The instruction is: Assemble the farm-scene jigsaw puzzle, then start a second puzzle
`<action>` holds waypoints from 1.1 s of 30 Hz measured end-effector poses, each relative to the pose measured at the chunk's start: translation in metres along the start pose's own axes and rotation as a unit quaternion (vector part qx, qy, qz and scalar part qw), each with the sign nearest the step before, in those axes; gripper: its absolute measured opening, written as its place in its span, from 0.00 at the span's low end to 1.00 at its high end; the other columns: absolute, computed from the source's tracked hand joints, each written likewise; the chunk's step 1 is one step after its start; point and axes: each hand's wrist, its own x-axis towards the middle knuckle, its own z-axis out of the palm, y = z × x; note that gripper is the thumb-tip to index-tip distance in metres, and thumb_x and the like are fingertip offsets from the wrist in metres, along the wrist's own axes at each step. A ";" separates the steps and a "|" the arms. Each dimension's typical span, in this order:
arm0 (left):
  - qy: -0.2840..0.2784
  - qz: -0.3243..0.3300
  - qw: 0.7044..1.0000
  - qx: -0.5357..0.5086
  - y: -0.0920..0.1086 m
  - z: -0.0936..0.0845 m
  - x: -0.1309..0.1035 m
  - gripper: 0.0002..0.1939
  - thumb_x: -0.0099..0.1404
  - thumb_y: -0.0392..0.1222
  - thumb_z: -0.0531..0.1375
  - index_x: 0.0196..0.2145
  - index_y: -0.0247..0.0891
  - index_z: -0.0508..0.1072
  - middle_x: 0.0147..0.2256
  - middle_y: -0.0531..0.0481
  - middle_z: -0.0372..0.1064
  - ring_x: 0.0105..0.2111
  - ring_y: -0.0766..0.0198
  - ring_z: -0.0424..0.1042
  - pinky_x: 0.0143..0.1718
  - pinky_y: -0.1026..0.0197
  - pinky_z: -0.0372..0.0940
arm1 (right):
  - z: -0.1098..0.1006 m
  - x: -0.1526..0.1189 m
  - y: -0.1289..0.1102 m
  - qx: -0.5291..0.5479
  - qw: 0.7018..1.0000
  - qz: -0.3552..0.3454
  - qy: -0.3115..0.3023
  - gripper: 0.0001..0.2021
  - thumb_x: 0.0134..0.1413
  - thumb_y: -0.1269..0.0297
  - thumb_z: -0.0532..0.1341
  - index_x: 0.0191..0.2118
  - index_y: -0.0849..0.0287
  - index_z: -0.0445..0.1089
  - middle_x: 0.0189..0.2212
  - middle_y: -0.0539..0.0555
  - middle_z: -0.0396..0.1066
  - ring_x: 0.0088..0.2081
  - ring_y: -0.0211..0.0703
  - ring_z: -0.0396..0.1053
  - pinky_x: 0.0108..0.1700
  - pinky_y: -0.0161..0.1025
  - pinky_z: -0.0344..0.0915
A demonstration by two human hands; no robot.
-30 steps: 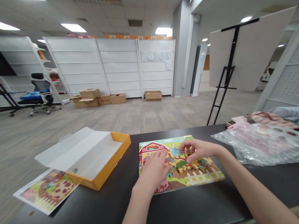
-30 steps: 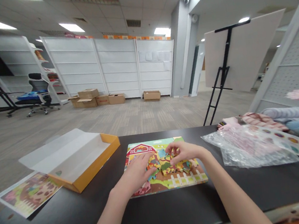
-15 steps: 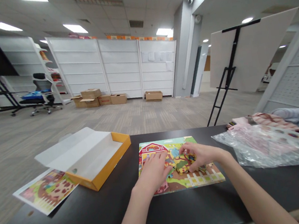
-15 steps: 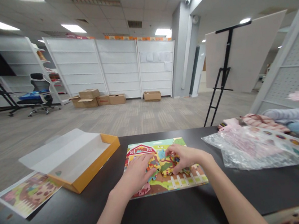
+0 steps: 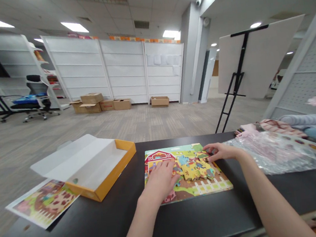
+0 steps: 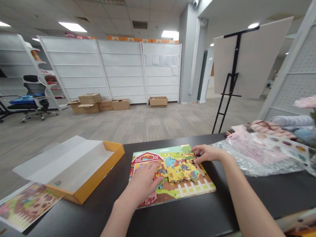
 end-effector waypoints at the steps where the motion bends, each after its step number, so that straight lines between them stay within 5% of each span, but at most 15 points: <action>1: 0.000 0.001 1.000 0.000 0.000 0.000 0.000 0.23 0.69 0.49 0.55 0.58 0.38 0.66 0.58 0.40 0.67 0.59 0.48 0.64 0.59 0.48 0.59 | 0.002 0.002 0.001 -0.007 1.000 0.005 -0.002 0.38 0.36 0.45 0.71 0.54 0.58 0.73 0.41 0.56 0.71 0.37 0.45 0.69 0.44 0.41 0.67; 26: -0.015 -0.007 1.000 0.009 0.005 -0.009 -0.003 0.20 0.70 0.49 0.54 0.54 0.38 0.69 0.57 0.38 0.67 0.57 0.48 0.66 0.58 0.48 0.61 | 0.009 0.008 -0.002 -0.060 0.998 -0.006 0.032 0.34 0.41 0.49 0.70 0.55 0.58 0.72 0.42 0.57 0.72 0.36 0.46 0.71 0.42 0.40 0.68; 33: -0.017 -0.005 1.000 0.008 0.006 -0.009 -0.002 0.20 0.70 0.50 0.54 0.54 0.38 0.69 0.58 0.38 0.67 0.57 0.48 0.66 0.58 0.48 0.60 | 0.010 0.009 -0.006 -0.098 0.992 -0.046 0.060 0.25 0.44 0.56 0.68 0.51 0.56 0.76 0.45 0.57 0.73 0.40 0.47 0.71 0.46 0.40 0.67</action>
